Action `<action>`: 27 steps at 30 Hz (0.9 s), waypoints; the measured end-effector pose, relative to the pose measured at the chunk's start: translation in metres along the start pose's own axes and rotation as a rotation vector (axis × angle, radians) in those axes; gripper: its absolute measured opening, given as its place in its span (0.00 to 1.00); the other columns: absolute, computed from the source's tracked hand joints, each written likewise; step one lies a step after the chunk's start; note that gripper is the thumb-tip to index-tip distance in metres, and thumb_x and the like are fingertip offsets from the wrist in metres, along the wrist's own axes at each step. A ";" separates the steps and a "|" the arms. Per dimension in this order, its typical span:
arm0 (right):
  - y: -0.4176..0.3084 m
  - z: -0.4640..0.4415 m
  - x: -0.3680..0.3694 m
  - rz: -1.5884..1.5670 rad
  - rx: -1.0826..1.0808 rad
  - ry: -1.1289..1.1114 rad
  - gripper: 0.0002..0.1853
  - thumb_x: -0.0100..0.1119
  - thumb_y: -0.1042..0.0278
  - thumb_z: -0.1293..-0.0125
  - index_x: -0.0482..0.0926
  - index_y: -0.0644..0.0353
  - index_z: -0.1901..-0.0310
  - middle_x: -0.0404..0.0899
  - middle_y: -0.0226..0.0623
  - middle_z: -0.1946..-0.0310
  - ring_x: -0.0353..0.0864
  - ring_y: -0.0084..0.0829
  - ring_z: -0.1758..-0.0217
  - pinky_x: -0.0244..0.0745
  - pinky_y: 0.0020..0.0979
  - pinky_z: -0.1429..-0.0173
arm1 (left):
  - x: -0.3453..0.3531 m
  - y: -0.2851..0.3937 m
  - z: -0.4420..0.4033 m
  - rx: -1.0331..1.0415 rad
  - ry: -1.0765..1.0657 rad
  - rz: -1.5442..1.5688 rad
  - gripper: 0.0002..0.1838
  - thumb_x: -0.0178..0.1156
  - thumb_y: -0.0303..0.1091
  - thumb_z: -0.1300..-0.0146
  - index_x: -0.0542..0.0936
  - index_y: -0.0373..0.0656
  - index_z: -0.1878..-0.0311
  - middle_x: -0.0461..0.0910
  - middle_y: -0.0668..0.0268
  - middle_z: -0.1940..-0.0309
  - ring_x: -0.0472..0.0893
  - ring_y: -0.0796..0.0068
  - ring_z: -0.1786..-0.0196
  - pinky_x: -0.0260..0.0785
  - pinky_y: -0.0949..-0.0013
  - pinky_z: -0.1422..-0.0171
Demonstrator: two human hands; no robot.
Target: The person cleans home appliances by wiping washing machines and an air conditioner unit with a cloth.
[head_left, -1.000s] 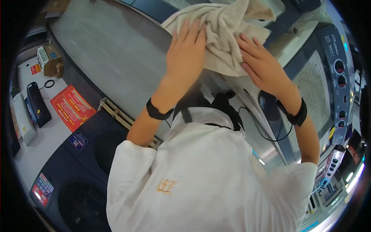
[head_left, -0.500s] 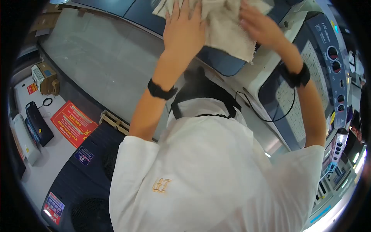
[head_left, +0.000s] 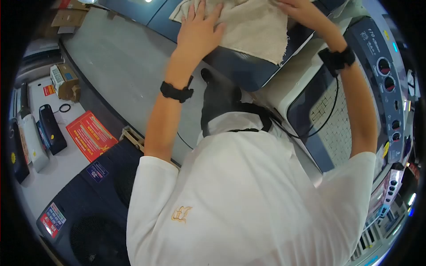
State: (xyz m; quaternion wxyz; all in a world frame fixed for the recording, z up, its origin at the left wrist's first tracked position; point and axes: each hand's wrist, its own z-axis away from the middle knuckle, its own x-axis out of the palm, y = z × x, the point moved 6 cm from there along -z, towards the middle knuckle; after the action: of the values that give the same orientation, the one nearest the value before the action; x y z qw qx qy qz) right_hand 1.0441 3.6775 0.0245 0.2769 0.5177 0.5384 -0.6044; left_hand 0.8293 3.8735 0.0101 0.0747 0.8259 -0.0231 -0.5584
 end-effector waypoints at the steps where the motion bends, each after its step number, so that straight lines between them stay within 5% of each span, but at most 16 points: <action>1: -0.015 -0.007 0.011 0.024 0.036 -0.124 0.21 0.52 0.62 0.22 0.80 0.58 0.33 0.74 0.50 0.29 0.68 0.48 0.23 0.62 0.42 0.20 | 0.010 -0.002 0.001 0.016 0.037 -0.005 0.31 0.62 0.46 0.28 0.72 0.58 0.23 0.65 0.43 0.23 0.65 0.28 0.24 0.62 0.38 0.23; 3: -0.056 -0.006 0.031 0.067 0.107 -0.389 0.22 0.51 0.68 0.22 0.77 0.56 0.29 0.68 0.44 0.23 0.55 0.44 0.14 0.54 0.45 0.15 | 0.005 0.016 0.018 0.032 -0.018 0.008 0.31 0.61 0.46 0.28 0.72 0.59 0.23 0.65 0.44 0.23 0.64 0.28 0.24 0.62 0.37 0.23; 6: -0.105 0.039 0.026 0.155 -0.221 -0.183 0.20 0.53 0.70 0.25 0.80 0.56 0.35 0.67 0.44 0.23 0.62 0.50 0.18 0.58 0.50 0.18 | -0.024 0.037 0.052 0.016 -0.102 0.089 0.30 0.60 0.45 0.28 0.72 0.61 0.23 0.64 0.44 0.22 0.63 0.28 0.23 0.61 0.35 0.23; 10: -0.056 0.059 0.007 -0.132 -0.087 -0.180 0.19 0.52 0.71 0.24 0.80 0.59 0.35 0.65 0.42 0.21 0.55 0.54 0.15 0.51 0.49 0.14 | -0.030 0.016 0.061 0.006 -0.168 0.111 0.29 0.60 0.48 0.29 0.75 0.67 0.25 0.63 0.48 0.21 0.62 0.36 0.21 0.59 0.35 0.21; 13: 0.001 0.030 -0.010 -0.198 -0.015 -0.065 0.20 0.46 0.66 0.19 0.80 0.55 0.32 0.63 0.41 0.20 0.51 0.49 0.13 0.43 0.48 0.13 | -0.013 -0.023 0.029 -0.015 -0.100 0.104 0.28 0.56 0.48 0.24 0.72 0.68 0.23 0.61 0.45 0.20 0.60 0.30 0.21 0.55 0.35 0.20; 16: -0.003 -0.008 -0.011 0.022 -0.061 0.089 0.20 0.53 0.59 0.22 0.82 0.60 0.36 0.82 0.52 0.37 0.77 0.50 0.30 0.67 0.41 0.24 | 0.005 -0.048 -0.011 0.041 0.027 0.086 0.28 0.54 0.51 0.24 0.71 0.69 0.22 0.60 0.45 0.20 0.60 0.31 0.21 0.54 0.35 0.19; 19: -0.031 -0.034 0.027 0.017 -0.019 -0.157 0.20 0.53 0.58 0.22 0.82 0.59 0.37 0.83 0.53 0.40 0.80 0.51 0.34 0.71 0.43 0.28 | 0.019 -0.037 -0.023 -0.043 0.054 -0.081 0.28 0.53 0.52 0.25 0.71 0.68 0.22 0.61 0.45 0.20 0.60 0.31 0.21 0.54 0.36 0.19; 22: -0.095 -0.016 0.044 0.020 -0.120 -0.133 0.21 0.47 0.62 0.19 0.80 0.56 0.33 0.64 0.43 0.20 0.50 0.51 0.13 0.40 0.50 0.12 | 0.015 -0.025 -0.008 -0.046 0.040 -0.057 0.30 0.57 0.50 0.27 0.71 0.68 0.22 0.62 0.45 0.20 0.61 0.31 0.21 0.56 0.37 0.20; 27: -0.092 -0.003 0.019 -0.222 -0.073 -0.320 0.22 0.45 0.56 0.17 0.81 0.57 0.34 0.69 0.46 0.23 0.55 0.49 0.15 0.42 0.51 0.13 | -0.017 -0.031 0.030 -0.099 -0.022 0.127 0.31 0.63 0.48 0.32 0.74 0.70 0.25 0.64 0.47 0.22 0.61 0.35 0.20 0.55 0.37 0.19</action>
State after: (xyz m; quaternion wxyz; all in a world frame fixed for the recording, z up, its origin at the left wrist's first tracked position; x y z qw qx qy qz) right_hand 0.9570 3.7091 0.0413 0.3092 0.3424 0.5628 -0.6859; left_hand 0.7935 3.9030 0.0106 0.1505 0.8119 -0.0486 -0.5619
